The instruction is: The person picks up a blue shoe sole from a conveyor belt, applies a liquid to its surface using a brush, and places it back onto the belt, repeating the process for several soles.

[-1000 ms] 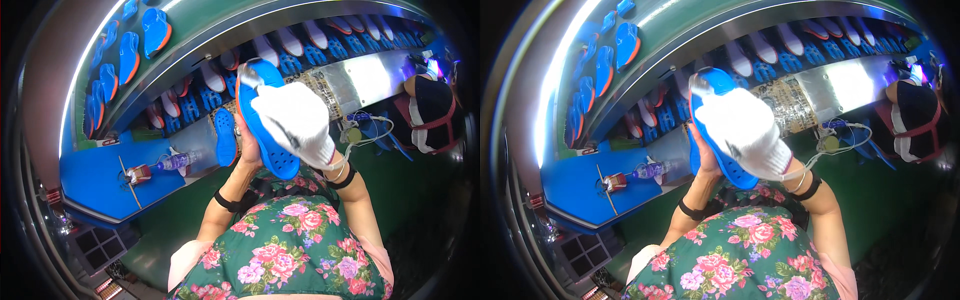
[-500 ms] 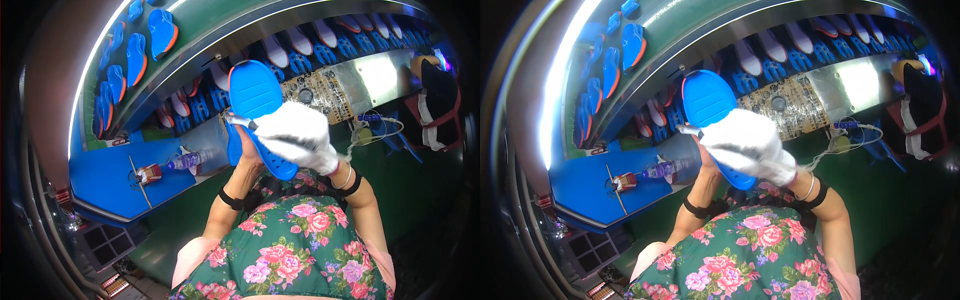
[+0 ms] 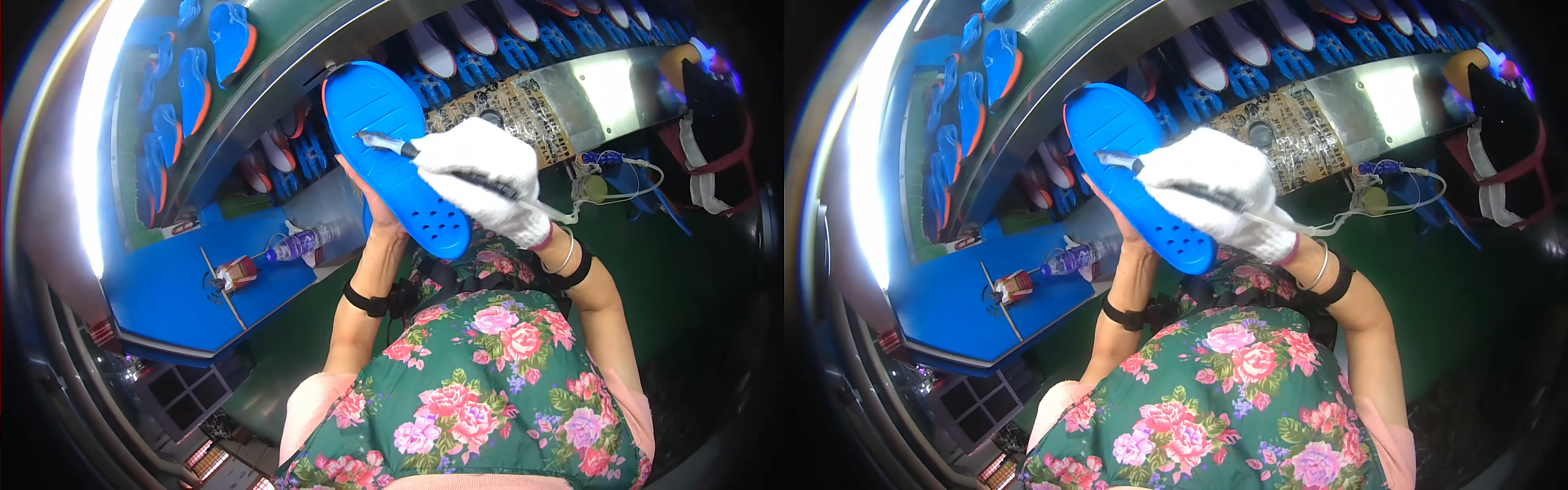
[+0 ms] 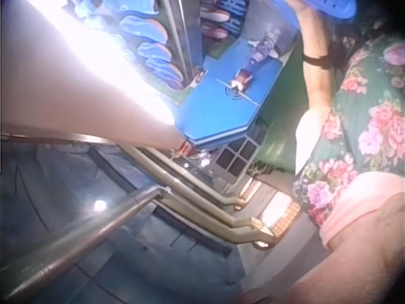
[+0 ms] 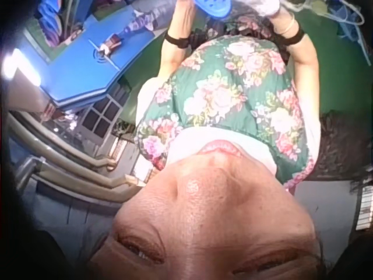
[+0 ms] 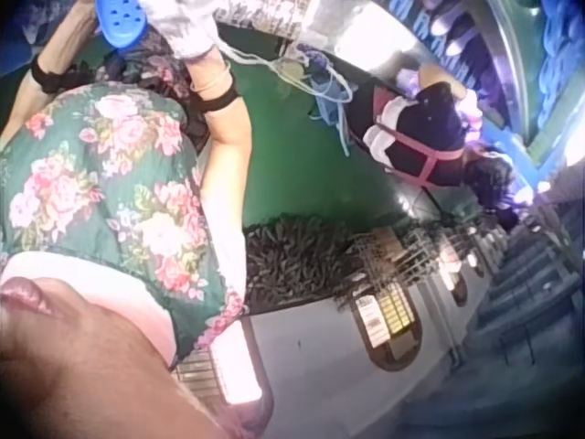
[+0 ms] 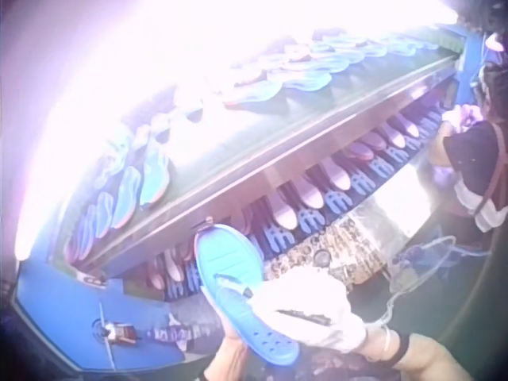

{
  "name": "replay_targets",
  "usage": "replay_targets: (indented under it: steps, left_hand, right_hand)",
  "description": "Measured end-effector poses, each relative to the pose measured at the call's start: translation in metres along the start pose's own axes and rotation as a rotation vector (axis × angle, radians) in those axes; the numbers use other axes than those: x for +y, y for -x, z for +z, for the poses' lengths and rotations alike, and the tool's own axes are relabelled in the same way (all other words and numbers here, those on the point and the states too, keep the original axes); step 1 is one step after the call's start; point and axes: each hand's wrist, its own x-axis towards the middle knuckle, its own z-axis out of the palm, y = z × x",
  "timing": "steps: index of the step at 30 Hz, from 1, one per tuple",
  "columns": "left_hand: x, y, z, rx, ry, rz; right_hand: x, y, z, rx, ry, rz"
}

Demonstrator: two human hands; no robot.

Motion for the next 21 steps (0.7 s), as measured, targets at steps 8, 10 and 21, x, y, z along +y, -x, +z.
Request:
replay_targets:
  steps: [8, 10, 21]
  left_hand:
    - [0.001, -0.01, 0.003, -0.252, 0.205, -0.143]
    - [0.003, -0.017, 0.0, -0.198, 0.169, -0.127]
    - [0.009, -0.053, -0.002, -0.561, 0.382, -0.192]
  right_hand:
    - [0.002, 0.01, -0.002, -0.13, -0.067, -0.004]
    - [0.008, 0.009, -0.008, -0.079, -0.079, 0.084]
    - [0.013, 0.008, -0.017, -0.141, -0.023, 0.014]
